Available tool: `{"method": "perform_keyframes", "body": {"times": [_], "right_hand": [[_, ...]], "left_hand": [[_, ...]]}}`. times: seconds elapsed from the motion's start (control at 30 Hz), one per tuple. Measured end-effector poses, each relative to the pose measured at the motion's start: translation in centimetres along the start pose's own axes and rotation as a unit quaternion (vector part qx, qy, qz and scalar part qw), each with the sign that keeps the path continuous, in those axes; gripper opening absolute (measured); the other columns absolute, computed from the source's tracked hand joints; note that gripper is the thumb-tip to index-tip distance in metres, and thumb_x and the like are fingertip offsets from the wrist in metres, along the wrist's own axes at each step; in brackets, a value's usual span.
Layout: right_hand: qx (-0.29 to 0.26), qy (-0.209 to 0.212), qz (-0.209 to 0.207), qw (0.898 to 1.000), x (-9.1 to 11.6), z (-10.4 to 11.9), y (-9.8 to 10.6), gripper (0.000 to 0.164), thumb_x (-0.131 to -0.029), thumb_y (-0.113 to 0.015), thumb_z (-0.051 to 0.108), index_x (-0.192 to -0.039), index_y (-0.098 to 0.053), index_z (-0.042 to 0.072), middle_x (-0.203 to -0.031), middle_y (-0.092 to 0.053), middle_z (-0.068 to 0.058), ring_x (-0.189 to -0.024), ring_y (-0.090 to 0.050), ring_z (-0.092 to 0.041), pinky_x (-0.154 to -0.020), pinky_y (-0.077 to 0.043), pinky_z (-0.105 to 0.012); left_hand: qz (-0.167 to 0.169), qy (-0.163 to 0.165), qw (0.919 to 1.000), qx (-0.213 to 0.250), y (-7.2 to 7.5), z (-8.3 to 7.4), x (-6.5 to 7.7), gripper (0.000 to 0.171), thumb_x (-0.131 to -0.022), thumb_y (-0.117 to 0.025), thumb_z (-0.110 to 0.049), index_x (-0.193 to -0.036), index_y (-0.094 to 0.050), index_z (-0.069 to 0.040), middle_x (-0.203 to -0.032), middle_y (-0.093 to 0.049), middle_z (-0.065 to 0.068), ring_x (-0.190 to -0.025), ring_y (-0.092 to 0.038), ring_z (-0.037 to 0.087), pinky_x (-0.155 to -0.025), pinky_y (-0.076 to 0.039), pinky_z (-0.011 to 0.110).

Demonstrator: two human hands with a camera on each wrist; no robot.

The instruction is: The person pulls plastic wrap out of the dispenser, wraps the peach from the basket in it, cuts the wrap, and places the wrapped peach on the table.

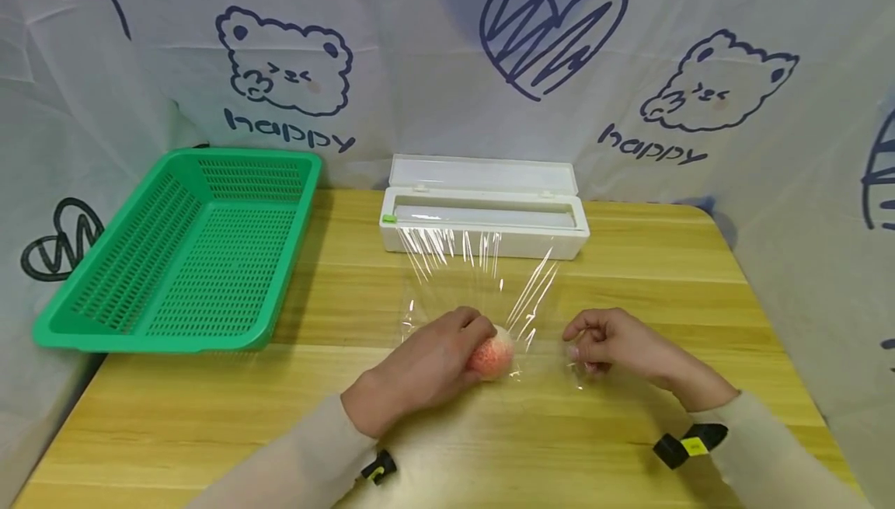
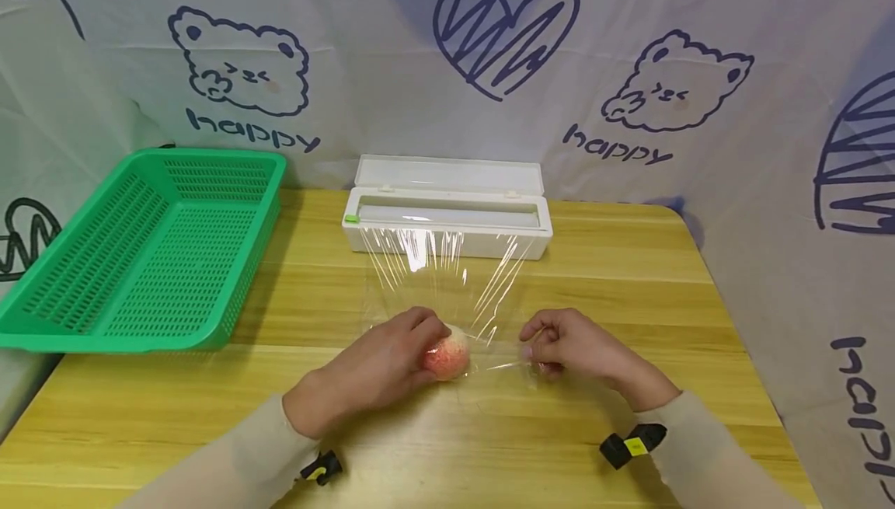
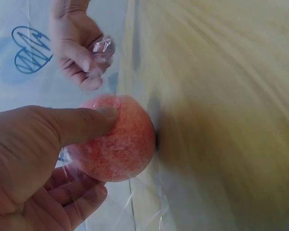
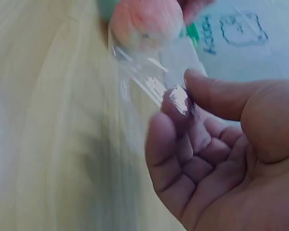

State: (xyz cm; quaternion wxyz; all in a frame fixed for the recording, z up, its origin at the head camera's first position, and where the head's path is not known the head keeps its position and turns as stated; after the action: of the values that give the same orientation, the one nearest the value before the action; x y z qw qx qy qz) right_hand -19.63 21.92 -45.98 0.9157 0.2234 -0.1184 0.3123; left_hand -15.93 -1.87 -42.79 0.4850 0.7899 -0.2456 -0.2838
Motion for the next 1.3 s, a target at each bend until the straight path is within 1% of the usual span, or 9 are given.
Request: {"method": "perform_keyframes", "body": {"times": [0.1, 0.2, 0.27, 0.43, 0.47, 0.53, 0.8, 0.97, 1.3], "right_hand": [[0.022, -0.023, -0.043, 0.999, -0.3, -0.9, 0.9, 0.027, -0.102, -0.068, 0.011, -0.119, -0.062, -0.010, -0.082, -0.068, -0.010, -0.068, -0.063, -0.018, -0.060, -0.056, -0.032], [0.148, -0.001, -0.135, 0.980, -0.2, 0.2, 1.5, 0.019, -0.100, -0.071, 0.011, -0.112, -0.068, -0.003, -0.083, -0.068, -0.007, -0.070, -0.060, -0.018, -0.062, -0.052, -0.033], [0.251, 0.041, -0.220, 0.942, 0.3, 2.2, 1.4, 0.014, -0.098, -0.072, 0.009, -0.108, -0.071, 0.000, -0.086, -0.068, -0.007, -0.072, -0.059, -0.019, -0.064, -0.051, -0.036], [0.394, 0.281, -0.374, 0.791, 2.0, 8.0, -2.7, 0.011, -0.097, -0.067, 0.007, -0.103, -0.072, 0.000, -0.093, -0.071, -0.012, -0.083, -0.068, -0.030, -0.074, -0.056, -0.047], [0.406, 0.325, -0.371, 0.769, 2.1, 8.6, -4.1, 0.014, -0.099, -0.065, 0.011, -0.104, -0.072, 0.000, -0.097, -0.072, -0.013, -0.088, -0.069, -0.031, -0.077, -0.057, -0.047], [0.423, 0.380, -0.339, 0.750, 1.8, 9.0, -6.7, 0.025, -0.103, -0.063, 0.021, -0.112, -0.072, 0.000, -0.107, -0.072, -0.014, -0.098, -0.069, -0.032, -0.085, -0.059, -0.047], [0.454, 0.327, -0.247, 0.791, -0.8, 7.1, -10.5, 0.075, -0.082, -0.090, 0.032, -0.141, -0.055, -0.001, -0.133, -0.059, -0.016, -0.120, -0.057, -0.033, -0.102, -0.055, -0.046], [0.463, 0.312, -0.237, 0.795, -2.3, 7.3, -9.8, 0.083, -0.081, -0.092, 0.031, -0.146, -0.052, -0.001, -0.129, -0.058, -0.015, -0.116, -0.056, -0.033, -0.102, -0.054, -0.046], [0.433, 0.255, -0.167, 0.848, -5.0, 8.2, -7.8, 0.073, -0.084, -0.089, 0.041, -0.140, -0.061, 0.003, -0.132, -0.062, -0.014, -0.122, -0.059, -0.032, -0.109, -0.050, -0.049]], "left_hand": [[0.025, 0.022, 0.9991, 0.026, -0.1, 0.5, -0.3, 0.046, -0.094, -0.082, -0.034, -0.128, -0.061, -0.013, -0.128, -0.063, 0.005, -0.112, -0.066, 0.019, -0.097, -0.058, 0.035], [0.049, 0.046, 0.9964, 0.053, -0.3, 1.1, -0.6, 0.049, -0.093, -0.083, -0.032, -0.133, -0.060, -0.013, -0.132, -0.063, 0.007, -0.115, -0.066, 0.021, -0.098, -0.058, 0.036], [0.062, 0.059, 0.9940, 0.068, -0.4, 1.5, -0.8, 0.052, -0.093, -0.083, -0.032, -0.135, -0.060, -0.013, -0.132, -0.063, 0.008, -0.115, -0.066, 0.021, -0.098, -0.058, 0.037], [0.074, 0.073, 0.9907, 0.088, -0.3, 2.1, -1.2, 0.054, -0.092, -0.083, -0.036, -0.136, -0.060, -0.014, -0.124, -0.068, 0.005, -0.107, -0.066, 0.017, -0.094, -0.058, 0.034], [0.074, 0.073, 0.9905, 0.090, -0.2, 2.2, -1.3, 0.053, -0.092, -0.084, -0.035, -0.136, -0.060, -0.015, -0.122, -0.068, 0.004, -0.106, -0.066, 0.016, -0.093, -0.058, 0.034], [0.071, 0.070, 0.9907, 0.092, -0.1, 2.3, -1.4, 0.052, -0.092, -0.084, -0.036, -0.135, -0.060, -0.015, -0.120, -0.070, 0.002, -0.104, -0.066, 0.015, -0.092, -0.058, 0.033], [0.077, 0.099, 0.9847, 0.121, -0.2, 3.6, -1.5, 0.055, -0.092, -0.084, -0.036, -0.136, -0.059, -0.017, -0.119, -0.073, -0.001, -0.097, -0.066, 0.013, -0.086, -0.056, 0.030], [0.085, 0.118, 0.9784, 0.147, -0.1, 4.4, -1.5, 0.058, -0.092, -0.083, -0.041, -0.140, -0.059, -0.019, -0.115, -0.073, -0.002, -0.093, -0.067, 0.012, -0.084, -0.056, 0.030], [0.096, 0.153, 0.9763, 0.119, 1.4, 5.7, -1.6, 0.059, -0.099, -0.073, -0.041, -0.149, -0.058, -0.013, -0.140, -0.068, 0.004, -0.131, -0.062, 0.024, -0.114, -0.047, 0.044]]}}
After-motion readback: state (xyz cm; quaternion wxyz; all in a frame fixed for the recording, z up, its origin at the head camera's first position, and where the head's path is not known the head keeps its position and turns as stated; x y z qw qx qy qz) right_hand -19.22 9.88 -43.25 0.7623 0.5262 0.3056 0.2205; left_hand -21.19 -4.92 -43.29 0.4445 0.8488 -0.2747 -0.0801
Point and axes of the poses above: each hand's wrist, its own x-axis away from the middle knuckle, its own y-axis out of the back of the hand, z = x × y, the point moved 7 cm from there along -x, towards the middle knuckle
